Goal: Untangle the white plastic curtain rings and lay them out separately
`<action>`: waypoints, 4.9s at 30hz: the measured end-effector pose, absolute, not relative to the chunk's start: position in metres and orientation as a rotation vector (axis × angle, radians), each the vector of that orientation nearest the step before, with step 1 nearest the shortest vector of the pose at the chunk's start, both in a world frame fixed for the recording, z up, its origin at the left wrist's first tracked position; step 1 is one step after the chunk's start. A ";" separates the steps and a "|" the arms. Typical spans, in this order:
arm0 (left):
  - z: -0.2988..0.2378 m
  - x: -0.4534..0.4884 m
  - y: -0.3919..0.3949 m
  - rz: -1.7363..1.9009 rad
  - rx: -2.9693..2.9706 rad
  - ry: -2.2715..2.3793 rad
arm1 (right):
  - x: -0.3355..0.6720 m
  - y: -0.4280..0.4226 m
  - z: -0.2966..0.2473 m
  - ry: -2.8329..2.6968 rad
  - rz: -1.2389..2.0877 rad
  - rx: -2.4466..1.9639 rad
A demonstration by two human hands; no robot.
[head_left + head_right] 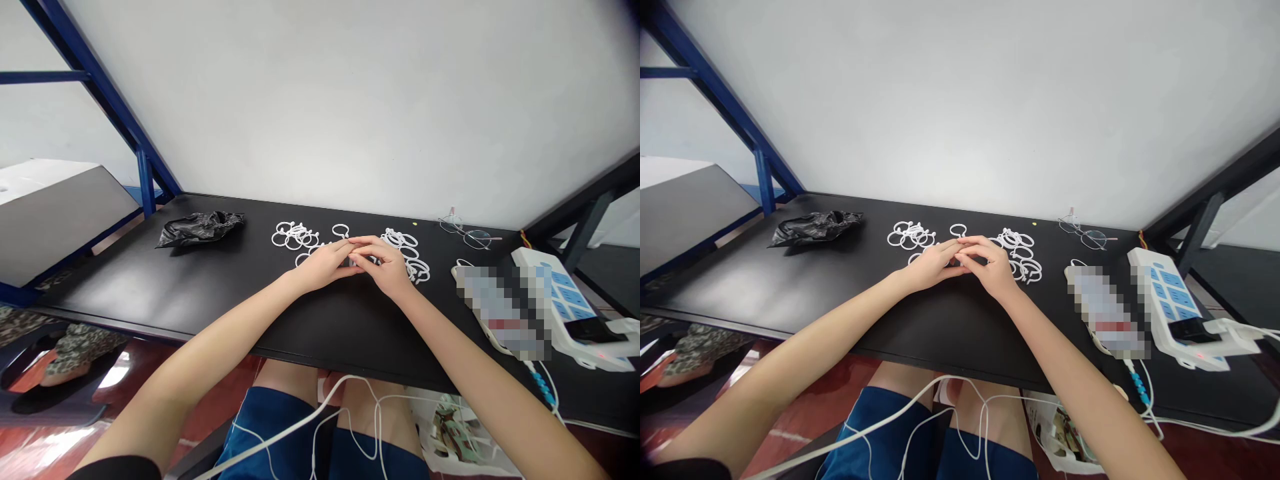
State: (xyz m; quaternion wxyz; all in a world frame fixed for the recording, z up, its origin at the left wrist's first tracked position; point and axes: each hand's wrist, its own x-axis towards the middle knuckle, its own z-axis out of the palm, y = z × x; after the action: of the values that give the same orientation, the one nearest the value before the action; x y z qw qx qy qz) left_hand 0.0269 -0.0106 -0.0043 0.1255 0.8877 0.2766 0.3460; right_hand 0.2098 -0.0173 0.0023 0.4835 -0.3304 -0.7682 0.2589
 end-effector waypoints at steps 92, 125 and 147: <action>-0.005 0.024 -0.010 1.171 2.619 1.055 | 0.212 -0.011 0.001 -1.687 0.871 -1.109; -0.018 0.014 0.012 1.077 2.548 1.383 | 0.236 0.005 -0.008 -1.976 0.406 -1.297; -0.019 0.013 0.013 1.015 2.551 1.523 | 0.237 0.008 -0.009 -1.912 0.150 -1.215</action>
State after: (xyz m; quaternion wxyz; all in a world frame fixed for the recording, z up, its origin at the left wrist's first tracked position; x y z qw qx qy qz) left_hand 0.0130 0.0133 -0.0195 0.0007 0.8125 0.4851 0.3232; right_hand 0.2369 0.0081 -0.0094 0.4221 -0.4851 -0.7635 0.0600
